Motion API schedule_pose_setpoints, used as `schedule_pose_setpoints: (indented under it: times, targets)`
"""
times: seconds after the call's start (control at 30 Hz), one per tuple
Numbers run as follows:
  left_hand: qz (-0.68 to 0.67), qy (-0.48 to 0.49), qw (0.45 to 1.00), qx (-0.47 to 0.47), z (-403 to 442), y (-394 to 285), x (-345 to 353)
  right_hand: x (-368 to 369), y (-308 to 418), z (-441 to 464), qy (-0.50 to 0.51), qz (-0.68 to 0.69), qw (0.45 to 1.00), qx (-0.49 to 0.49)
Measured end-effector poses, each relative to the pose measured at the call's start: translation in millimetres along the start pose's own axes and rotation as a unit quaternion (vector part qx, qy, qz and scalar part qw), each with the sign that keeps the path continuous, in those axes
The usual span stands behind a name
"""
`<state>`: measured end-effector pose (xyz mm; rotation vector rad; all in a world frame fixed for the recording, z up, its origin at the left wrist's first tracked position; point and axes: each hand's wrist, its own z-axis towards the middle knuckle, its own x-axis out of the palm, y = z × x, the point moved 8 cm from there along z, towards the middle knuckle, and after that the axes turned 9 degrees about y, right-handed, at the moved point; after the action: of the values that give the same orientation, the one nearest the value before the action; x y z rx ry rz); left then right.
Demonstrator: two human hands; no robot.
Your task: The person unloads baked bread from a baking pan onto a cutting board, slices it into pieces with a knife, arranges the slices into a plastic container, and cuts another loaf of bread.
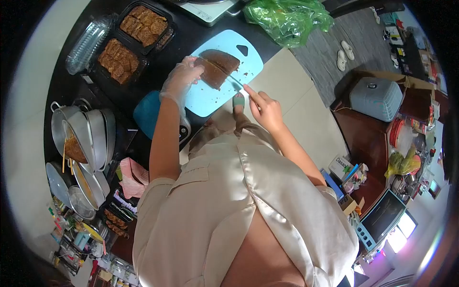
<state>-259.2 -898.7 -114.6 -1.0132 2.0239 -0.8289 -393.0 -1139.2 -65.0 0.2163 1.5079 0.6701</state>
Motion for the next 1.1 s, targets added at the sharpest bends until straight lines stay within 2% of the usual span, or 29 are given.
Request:
schedule_pose_setpoints:
  times: [0.07,0.17,0.23,0.37,0.57,0.6,0.77,0.97,1.03,1.07,1.1]
  targets:
    - [-0.024,0.019,0.999,-0.012,-0.1,5.7,2.2,-4.8,13.9,23.0,-0.016,-0.001,1.0,-0.004]
    - [-0.096,0.053,0.994,0.023,-3.5,4.0,7.2,7.1,20.1,47.4,-0.007,-0.003,1.0,-0.01]
    - [-0.046,0.047,0.998,0.005,-2.1,2.9,4.7,17.2,23.5,58.7,0.001,-0.016,1.0,-0.008]
    - [-0.071,0.05,0.996,0.006,-0.2,5.0,6.1,32.0,15.5,62.2,0.008,-0.038,0.999,-0.009]
    - [-0.055,0.053,0.997,0.01,10.1,18.8,1.7,30.3,-39.6,-23.4,0.022,-0.032,0.999,0.038]
    - [-0.039,0.079,0.996,0.012,0.7,10.8,3.1,28.0,-43.4,-25.3,0.021,-0.031,0.999,0.039]
    - [0.053,0.12,0.99,0.056,-35.7,-6.2,6.3,-3.5,-14.2,3.7,0.012,-0.002,1.0,-0.017]
    - [0.047,0.086,0.989,0.11,-44.7,8.8,8.8,-9.5,-26.0,28.3,-0.024,0.043,0.999,-0.001]
    - [0.034,0.011,0.996,0.085,-54.9,1.8,3.5,-15.0,-31.4,30.4,-0.038,0.055,0.998,0.018]
    - [0.032,0.01,0.996,0.085,-53.3,4.3,11.1,-18.3,-35.7,31.1,-0.051,0.066,0.996,0.037]
    - [-0.094,-0.009,0.987,0.13,-52.4,7.0,16.4,-18.8,-36.2,33.6,-0.049,0.066,0.996,0.035]
